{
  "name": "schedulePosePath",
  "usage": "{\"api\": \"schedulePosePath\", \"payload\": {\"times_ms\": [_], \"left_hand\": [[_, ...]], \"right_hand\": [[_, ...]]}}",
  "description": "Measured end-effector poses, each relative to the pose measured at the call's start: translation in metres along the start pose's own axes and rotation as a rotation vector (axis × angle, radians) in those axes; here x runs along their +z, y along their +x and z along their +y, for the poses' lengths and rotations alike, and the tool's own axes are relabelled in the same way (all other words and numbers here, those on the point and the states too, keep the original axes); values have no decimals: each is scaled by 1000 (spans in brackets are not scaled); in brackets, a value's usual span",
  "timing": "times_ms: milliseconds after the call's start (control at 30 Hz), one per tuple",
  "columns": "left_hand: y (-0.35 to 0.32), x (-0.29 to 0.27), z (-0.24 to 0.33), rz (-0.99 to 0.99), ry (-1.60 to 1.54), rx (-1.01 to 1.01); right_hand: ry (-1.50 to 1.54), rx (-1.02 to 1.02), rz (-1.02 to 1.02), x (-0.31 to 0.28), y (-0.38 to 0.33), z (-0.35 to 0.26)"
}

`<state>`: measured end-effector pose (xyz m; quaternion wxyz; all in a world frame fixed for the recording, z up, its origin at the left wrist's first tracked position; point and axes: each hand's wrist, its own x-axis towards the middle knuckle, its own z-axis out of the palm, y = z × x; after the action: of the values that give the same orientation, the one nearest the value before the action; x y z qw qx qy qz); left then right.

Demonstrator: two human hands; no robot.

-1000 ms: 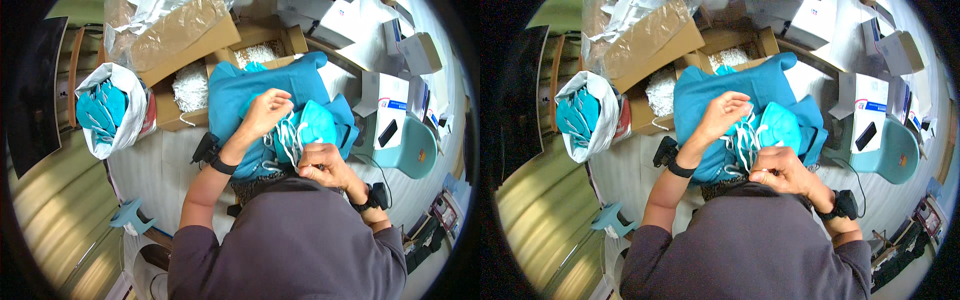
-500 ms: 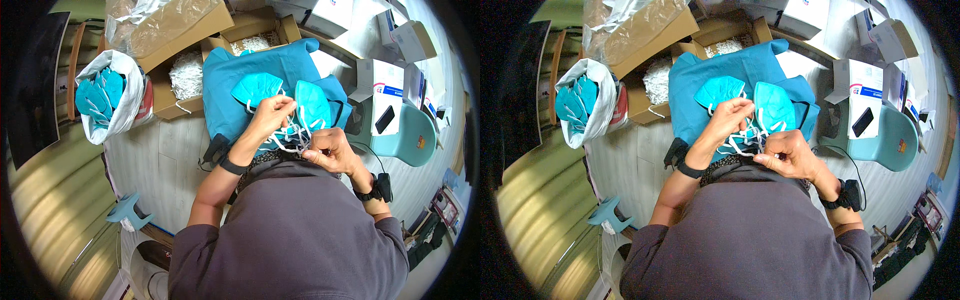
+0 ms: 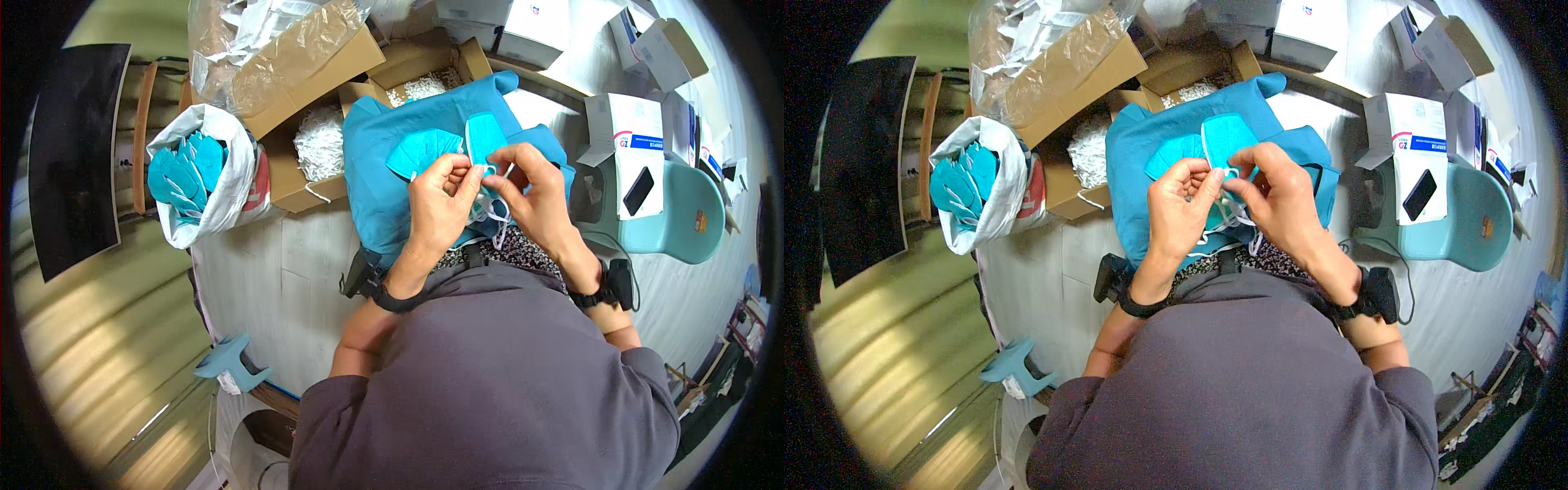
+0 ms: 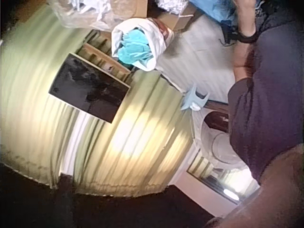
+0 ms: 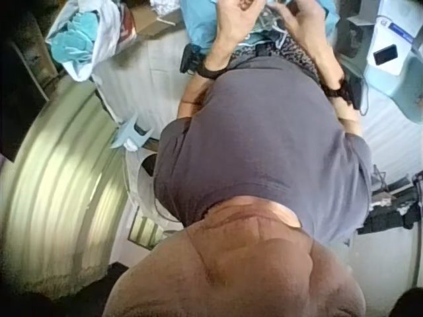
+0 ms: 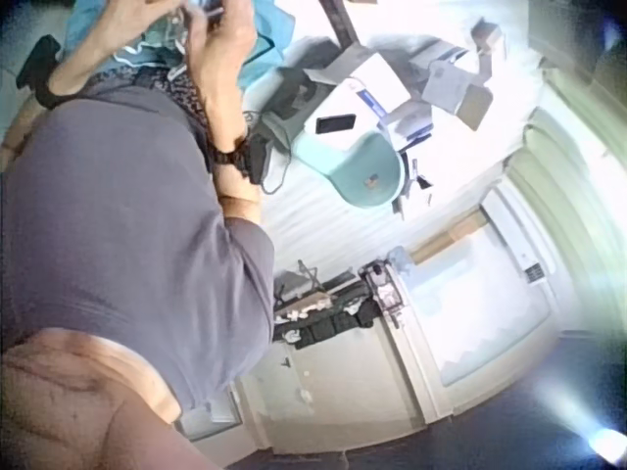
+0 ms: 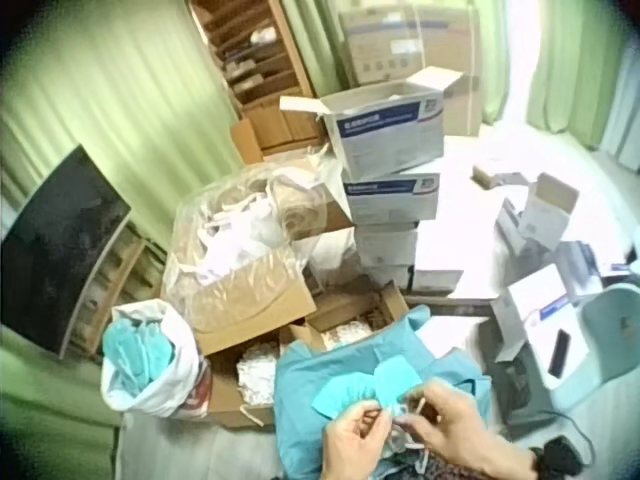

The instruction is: The recorder is sorting and untangling green face masks with white straps, then placing them into plastic sleeves and boxes.

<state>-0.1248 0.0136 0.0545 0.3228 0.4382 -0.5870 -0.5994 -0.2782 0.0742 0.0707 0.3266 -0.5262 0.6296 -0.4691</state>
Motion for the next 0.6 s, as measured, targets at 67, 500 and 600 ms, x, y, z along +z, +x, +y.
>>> {"api": "schedulePosePath", "payload": {"times_ms": [67, 500, 600], "left_hand": [[-5, -4, -3, -20, 1, 28], [-22, -41, 23, 89, -249, 39], [-18, -46, 20, 121, -297, -1]], "right_hand": [[-15, -107, 7, 4, 6, 11], [-40, -149, 24, -33, 38, 26], [48, -71, -206, -13, 22, -13]]}}
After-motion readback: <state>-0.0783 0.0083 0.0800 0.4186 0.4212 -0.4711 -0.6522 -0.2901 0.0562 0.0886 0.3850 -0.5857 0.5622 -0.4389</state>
